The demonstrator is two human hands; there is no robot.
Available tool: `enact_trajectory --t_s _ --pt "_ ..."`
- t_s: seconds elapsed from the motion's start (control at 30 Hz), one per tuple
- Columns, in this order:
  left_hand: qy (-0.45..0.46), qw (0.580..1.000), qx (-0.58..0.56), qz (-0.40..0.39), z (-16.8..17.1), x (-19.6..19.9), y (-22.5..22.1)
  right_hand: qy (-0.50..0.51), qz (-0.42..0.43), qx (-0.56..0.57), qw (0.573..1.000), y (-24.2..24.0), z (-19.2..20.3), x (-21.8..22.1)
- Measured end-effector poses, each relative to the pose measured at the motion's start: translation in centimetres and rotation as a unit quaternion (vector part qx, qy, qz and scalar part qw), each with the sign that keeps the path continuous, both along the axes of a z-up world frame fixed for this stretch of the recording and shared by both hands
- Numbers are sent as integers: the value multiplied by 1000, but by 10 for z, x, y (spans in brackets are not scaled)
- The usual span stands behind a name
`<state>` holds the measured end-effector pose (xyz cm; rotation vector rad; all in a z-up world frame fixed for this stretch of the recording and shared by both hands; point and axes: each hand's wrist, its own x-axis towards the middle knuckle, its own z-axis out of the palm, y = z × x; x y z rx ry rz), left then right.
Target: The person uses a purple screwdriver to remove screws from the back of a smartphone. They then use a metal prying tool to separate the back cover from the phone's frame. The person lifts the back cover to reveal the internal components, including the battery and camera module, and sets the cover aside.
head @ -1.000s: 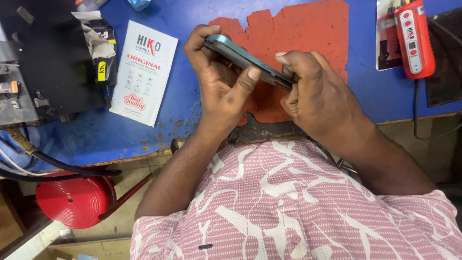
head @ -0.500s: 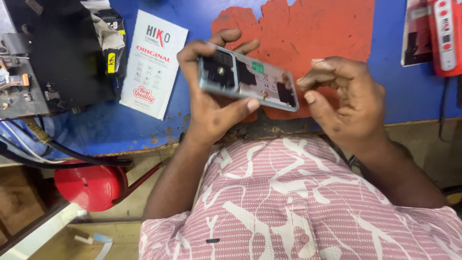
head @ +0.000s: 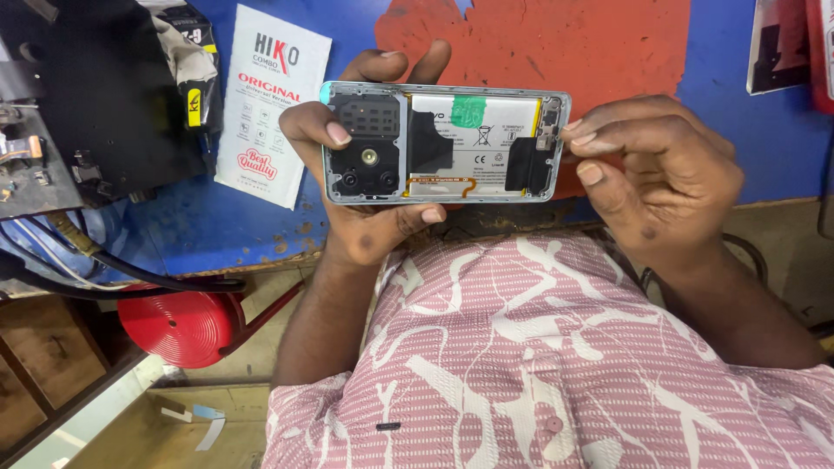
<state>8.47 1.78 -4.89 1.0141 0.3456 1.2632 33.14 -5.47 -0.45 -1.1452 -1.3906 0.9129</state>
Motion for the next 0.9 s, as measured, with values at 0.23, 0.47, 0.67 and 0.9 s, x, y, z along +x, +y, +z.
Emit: enact_trajectory --t_s 0.23,0.47,0.67,0.9 --pt "1 1000 1 6 -4 -1 -1 -3 0 8 1000 1 -2 1" --pt "-12 1000 -8 -9 2 0 -1 -22 1 18 1000 2 0 -1" --pt "-4 1000 -7 -12 0 -2 0 -112 12 53 992 4 -3 0" --pt "19 998 -61 26 -7 1 -1 -230 21 128 964 10 -5 -5"
